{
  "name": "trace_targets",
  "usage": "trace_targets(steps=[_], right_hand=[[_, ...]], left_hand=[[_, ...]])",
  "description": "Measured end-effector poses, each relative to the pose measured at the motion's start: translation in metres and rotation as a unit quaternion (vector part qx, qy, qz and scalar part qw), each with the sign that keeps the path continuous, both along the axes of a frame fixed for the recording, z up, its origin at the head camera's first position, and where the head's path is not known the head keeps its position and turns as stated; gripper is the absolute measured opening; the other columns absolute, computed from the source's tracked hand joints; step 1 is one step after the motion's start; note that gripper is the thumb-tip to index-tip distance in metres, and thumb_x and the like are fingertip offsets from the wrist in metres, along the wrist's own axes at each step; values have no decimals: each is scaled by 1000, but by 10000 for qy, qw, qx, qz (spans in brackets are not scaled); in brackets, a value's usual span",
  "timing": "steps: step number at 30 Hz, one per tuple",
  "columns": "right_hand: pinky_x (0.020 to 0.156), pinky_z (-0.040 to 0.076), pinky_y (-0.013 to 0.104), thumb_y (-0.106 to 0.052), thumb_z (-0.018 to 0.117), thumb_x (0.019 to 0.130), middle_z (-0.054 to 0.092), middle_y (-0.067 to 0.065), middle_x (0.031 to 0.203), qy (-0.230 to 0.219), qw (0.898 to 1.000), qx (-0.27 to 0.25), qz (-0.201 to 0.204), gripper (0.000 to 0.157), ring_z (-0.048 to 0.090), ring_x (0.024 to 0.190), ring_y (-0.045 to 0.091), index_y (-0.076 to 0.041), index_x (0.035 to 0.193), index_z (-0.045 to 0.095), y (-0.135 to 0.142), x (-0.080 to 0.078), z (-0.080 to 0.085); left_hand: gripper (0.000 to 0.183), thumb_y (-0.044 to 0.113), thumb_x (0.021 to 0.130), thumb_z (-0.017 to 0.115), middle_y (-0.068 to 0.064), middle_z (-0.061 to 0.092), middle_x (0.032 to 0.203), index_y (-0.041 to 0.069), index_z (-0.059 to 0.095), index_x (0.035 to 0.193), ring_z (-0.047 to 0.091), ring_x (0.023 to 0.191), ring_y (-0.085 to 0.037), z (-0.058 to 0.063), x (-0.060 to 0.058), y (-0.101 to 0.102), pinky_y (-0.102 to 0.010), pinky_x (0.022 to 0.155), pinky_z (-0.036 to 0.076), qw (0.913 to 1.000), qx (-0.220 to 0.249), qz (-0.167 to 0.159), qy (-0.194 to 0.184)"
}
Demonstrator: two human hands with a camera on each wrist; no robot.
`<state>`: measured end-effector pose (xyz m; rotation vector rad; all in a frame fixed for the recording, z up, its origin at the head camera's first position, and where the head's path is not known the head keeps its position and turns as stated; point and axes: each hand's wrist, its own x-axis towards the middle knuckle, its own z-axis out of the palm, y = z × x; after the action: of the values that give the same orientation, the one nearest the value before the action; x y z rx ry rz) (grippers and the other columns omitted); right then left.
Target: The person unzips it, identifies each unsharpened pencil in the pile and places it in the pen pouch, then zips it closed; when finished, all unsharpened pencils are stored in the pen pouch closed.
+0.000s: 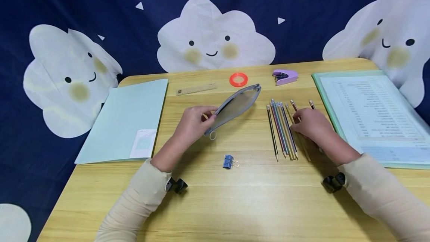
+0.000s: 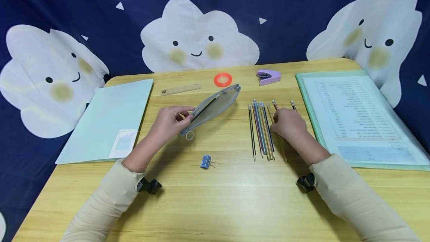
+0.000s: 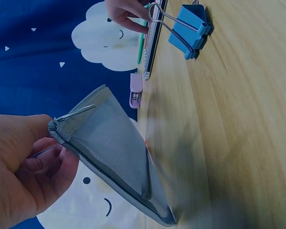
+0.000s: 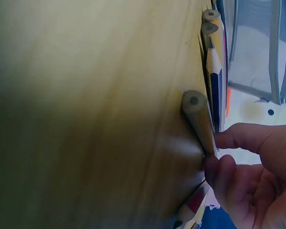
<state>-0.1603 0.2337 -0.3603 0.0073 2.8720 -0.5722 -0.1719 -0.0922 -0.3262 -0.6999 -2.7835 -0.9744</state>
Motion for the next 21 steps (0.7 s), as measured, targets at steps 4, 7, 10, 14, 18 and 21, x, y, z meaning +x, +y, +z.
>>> trace_targets(steps=[4,7,10,14,18,21], right_hand=[[48,41,33,-19,58,75,58,20,86,-179,9998,-52,13,40,52,54,20,6,106,54,1,1,8],[42,40,31,-21,57,76,58,14,75,114,9988,-409,-252,41,51,47,17,5,107,50,0,2,25],[39,41,31,-19,56,76,59,14,74,997,9825,-1348,-811,36,51,45,19,-1,106,46,-8,4,46],[32,39,33,-10,57,75,61,9,65,2329,8928,-3525,-1560,30,50,38,24,-10,100,40,-30,-3,55],[28,29,47,-9,62,74,63,12,68,3043,7893,-5061,-1680,34,50,39,27,-14,98,39,-52,-18,31],[29,31,48,-11,63,75,64,13,72,2925,7851,-5174,-1739,36,51,40,25,-12,100,38,-76,-19,16]], left_hand=[[22,14,81,56,2,62,75,11,65,101,54,59,-5,0,0,0,-16,50,44,10000,19,-27,14],[22,14,81,57,1,62,75,10,65,101,55,60,-7,1,1,1,-17,50,44,10000,37,-39,-13],[23,14,81,57,2,62,75,11,64,103,55,59,-7,0,1,2,-17,49,44,10000,20,-41,-39],[25,15,82,56,3,61,74,12,63,106,54,57,-7,1,1,3,-18,48,43,10000,-27,-16,-1],[25,14,81,57,1,62,76,11,63,106,54,59,-7,1,2,5,-16,48,44,10000,42,-56,20],[25,13,81,57,-1,63,79,10,63,105,55,61,-6,0,2,8,-15,48,44,9999,124,-88,-29]])
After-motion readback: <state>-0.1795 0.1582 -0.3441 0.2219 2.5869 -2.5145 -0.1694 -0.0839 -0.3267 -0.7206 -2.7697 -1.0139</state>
